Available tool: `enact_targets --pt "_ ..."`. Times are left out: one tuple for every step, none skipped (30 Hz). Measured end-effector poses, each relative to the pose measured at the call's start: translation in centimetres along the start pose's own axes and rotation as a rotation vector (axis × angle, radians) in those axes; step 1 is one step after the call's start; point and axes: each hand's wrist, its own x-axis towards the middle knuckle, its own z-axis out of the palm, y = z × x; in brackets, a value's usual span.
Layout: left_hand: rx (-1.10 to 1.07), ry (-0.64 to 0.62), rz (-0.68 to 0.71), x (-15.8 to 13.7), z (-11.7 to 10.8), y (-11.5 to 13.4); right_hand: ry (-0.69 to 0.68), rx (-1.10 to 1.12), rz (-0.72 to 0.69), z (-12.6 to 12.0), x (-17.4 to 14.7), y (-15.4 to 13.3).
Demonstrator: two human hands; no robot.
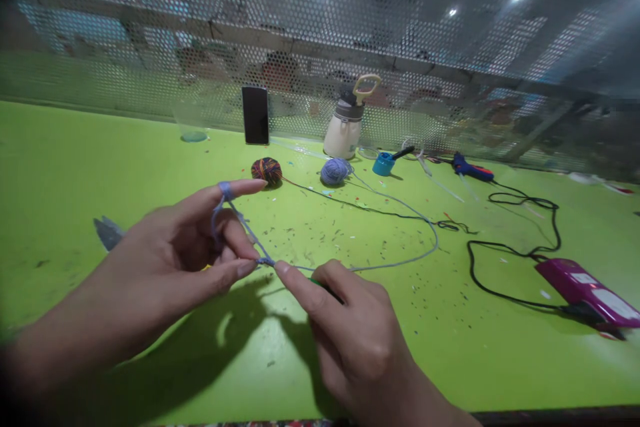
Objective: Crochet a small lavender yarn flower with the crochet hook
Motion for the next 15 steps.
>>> enact_targets --pt "0.01 0.004 0.002 -0.05 -0.01 -0.01 0.002 0.001 -0.003 0.02 -0.01 -0.02" --pt "0.018 0.008 0.009 -0.1 -0.02 -0.03 0.003 -0.002 -0.003 0.06 0.0 -0.03" --pt "0.028 0.006 0.016 -0.16 -0.03 -0.07 0.001 -0.006 -0.004 0.1 0.03 -0.04" --pt "0.037 0.005 0.021 -0.23 -0.04 -0.11 -0.002 -0.007 -0.003 0.14 0.06 -0.05" --pt "0.048 0.002 0.024 -0.29 -0.04 -0.16 -0.003 -0.007 0.001 0.17 0.11 -0.06" --pt "0.057 0.001 0.027 -0.35 -0.03 -0.22 -0.005 -0.005 0.004 0.2 0.15 -0.06" --pt "0.067 0.001 0.03 -0.4 -0.02 -0.28 -0.007 -0.003 0.006 0.21 0.18 -0.06" --pt "0.075 0.002 0.034 -0.45 0.01 -0.33 -0.005 0.002 0.008 0.21 0.2 -0.06" --pt "0.081 0.005 0.041 -0.47 0.04 -0.38 -0.001 0.005 0.008 0.19 0.21 -0.07" --pt "0.086 0.008 0.045 -0.48 0.08 -0.41 0.005 0.007 0.01 0.16 0.22 -0.08" --pt "0.085 0.015 0.046 -0.47 0.12 -0.43 0.006 0.008 0.01 0.13 0.22 -0.1" --pt "0.09 0.017 0.046 -0.44 0.16 -0.43 0.009 0.01 0.012 0.09 0.23 -0.12" --pt "0.091 0.021 0.047 -0.39 0.2 -0.41 0.013 0.011 0.014 0.06 0.23 -0.14" --pt "0.092 0.024 0.049 -0.34 0.23 -0.37 0.015 0.014 0.018 0.05 0.24 -0.16" --pt "0.091 0.024 0.05 -0.29 0.24 -0.32 0.014 0.014 0.018 0.05 0.24 -0.17"
